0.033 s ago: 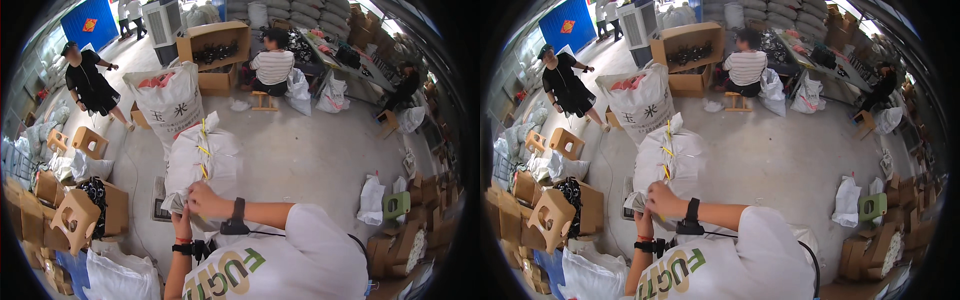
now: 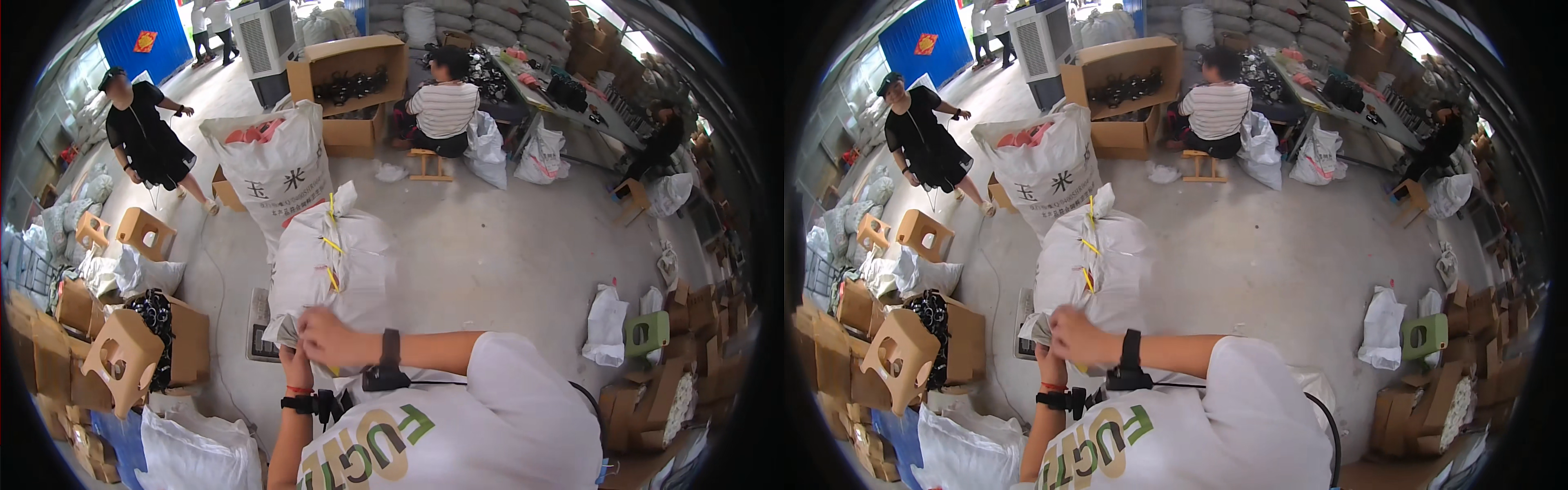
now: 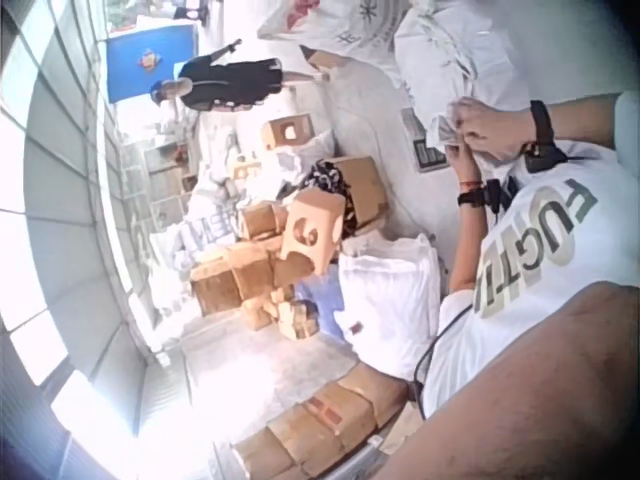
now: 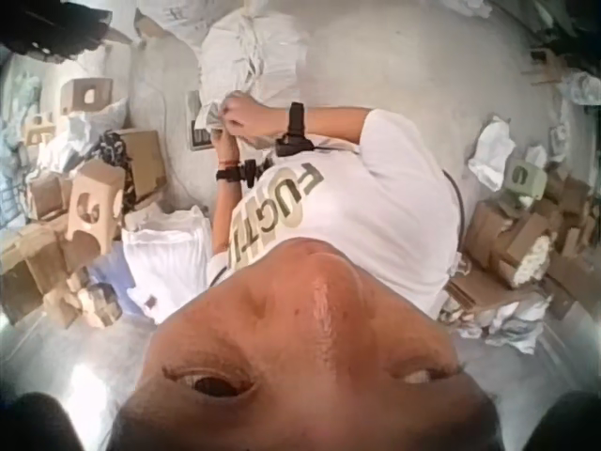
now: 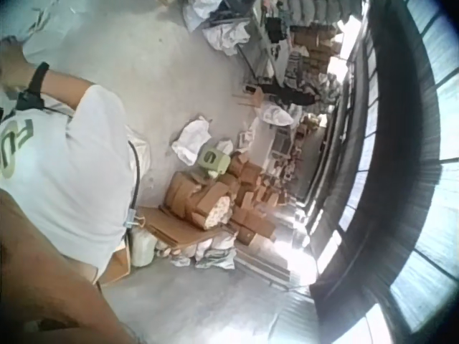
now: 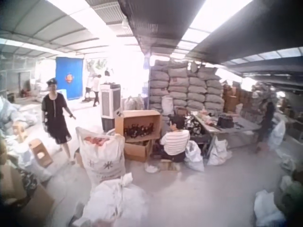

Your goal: The person ties a large white sack filled with pink plastic bowls using a yellow plastic strap. They then open the sack, remove several bowls, and place them into a cardboard box. Finally, they walk to a table and place a small pink container on it.

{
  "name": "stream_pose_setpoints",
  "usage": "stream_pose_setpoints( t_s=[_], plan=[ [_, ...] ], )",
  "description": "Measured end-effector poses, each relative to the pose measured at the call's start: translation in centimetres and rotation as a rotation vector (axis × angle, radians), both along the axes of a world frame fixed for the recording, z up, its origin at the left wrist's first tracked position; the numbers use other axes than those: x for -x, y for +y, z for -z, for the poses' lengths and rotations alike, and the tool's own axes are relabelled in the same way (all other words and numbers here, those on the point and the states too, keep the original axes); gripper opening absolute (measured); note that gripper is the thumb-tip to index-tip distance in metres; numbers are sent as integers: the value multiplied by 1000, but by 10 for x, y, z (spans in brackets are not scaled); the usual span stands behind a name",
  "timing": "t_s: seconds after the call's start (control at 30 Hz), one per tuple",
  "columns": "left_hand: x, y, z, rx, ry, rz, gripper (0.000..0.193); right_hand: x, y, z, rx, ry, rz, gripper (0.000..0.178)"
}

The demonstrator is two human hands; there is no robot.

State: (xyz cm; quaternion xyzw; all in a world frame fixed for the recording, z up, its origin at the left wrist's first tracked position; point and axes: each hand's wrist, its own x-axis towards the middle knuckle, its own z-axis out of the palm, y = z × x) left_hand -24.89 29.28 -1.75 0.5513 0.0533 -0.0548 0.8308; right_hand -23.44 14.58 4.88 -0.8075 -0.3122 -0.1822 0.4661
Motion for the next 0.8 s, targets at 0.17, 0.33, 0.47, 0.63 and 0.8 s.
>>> stream_pose_setpoints(
  t_s=[0.17,0.33,0.47,0.63,0.8],
  plan=[
    [-12,8,9,51,0,101,18,32,8,-19,-92,591,-270,23],
    [-24,14,41,-152,-134,135,18,36,35,24,-417,663,-192,33],
    [-27,1,27,-165,-146,-13,12,72,45,-20,-301,706,-333,31],
    [-21,1,12,-196,-105,52,12,55,3,-43,-175,643,-421,32],
    [0,-9,-11,-177,-98,41,18,-26,-195,-49,-178,533,253,38]
  ],
)
